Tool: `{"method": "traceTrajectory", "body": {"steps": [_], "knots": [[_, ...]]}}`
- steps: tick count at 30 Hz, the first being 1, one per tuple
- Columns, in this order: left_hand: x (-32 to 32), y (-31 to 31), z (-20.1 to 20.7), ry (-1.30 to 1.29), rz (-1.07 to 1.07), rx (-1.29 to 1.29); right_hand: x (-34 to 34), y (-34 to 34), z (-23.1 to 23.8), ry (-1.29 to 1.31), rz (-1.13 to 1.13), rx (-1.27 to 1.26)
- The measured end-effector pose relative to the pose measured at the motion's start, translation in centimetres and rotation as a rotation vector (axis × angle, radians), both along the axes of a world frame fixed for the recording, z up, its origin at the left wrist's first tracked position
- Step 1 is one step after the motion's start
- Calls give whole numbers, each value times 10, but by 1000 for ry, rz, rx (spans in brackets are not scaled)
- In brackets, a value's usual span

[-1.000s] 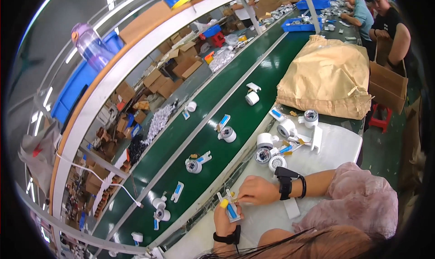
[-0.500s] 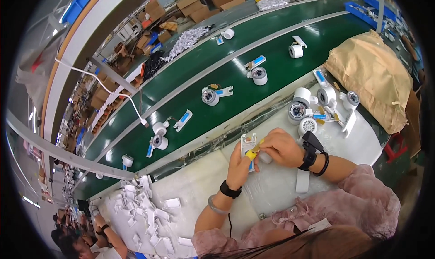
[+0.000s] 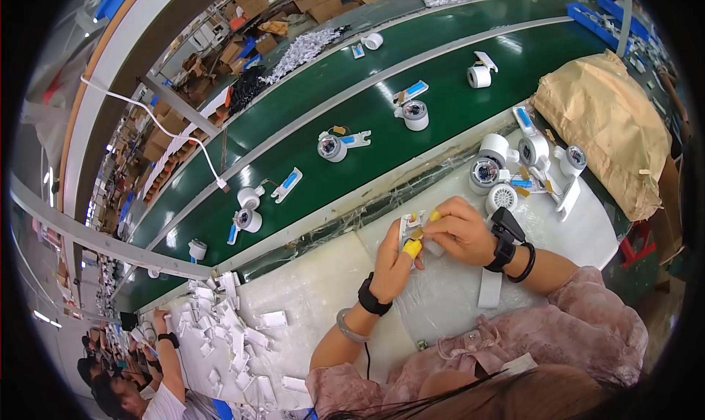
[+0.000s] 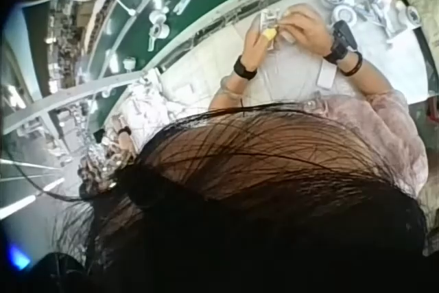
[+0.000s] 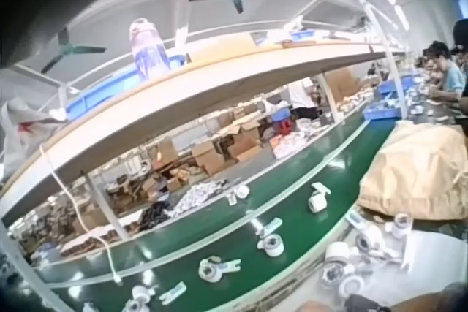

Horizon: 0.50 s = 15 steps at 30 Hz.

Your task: The person picks up a white plastic housing and a battery, fits the battery into the housing, and connects the wires by hand. They then attach a white fan component to the housing and place the assembled unit onto the conveyor belt.

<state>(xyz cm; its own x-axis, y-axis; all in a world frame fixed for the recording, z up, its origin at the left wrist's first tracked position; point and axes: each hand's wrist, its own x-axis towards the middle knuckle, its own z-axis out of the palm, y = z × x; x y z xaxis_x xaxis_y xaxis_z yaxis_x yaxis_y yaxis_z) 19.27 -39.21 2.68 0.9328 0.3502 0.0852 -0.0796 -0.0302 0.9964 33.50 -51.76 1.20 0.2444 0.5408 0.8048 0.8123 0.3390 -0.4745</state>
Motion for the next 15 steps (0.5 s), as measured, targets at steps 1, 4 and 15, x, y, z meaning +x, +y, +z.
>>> {"method": "traceTrajectory", "body": {"steps": [1, 4, 15], "knots": [[0, 1, -1, -8, -15, 0, 0, 0, 0, 1, 0, -1], [0, -3, 4, -10, 4, 38, 0, 1, 0, 9, -10, 0], [0, -2, -6, -3, -29, -28, 0, 1, -3, -16, -33, 9]]}}
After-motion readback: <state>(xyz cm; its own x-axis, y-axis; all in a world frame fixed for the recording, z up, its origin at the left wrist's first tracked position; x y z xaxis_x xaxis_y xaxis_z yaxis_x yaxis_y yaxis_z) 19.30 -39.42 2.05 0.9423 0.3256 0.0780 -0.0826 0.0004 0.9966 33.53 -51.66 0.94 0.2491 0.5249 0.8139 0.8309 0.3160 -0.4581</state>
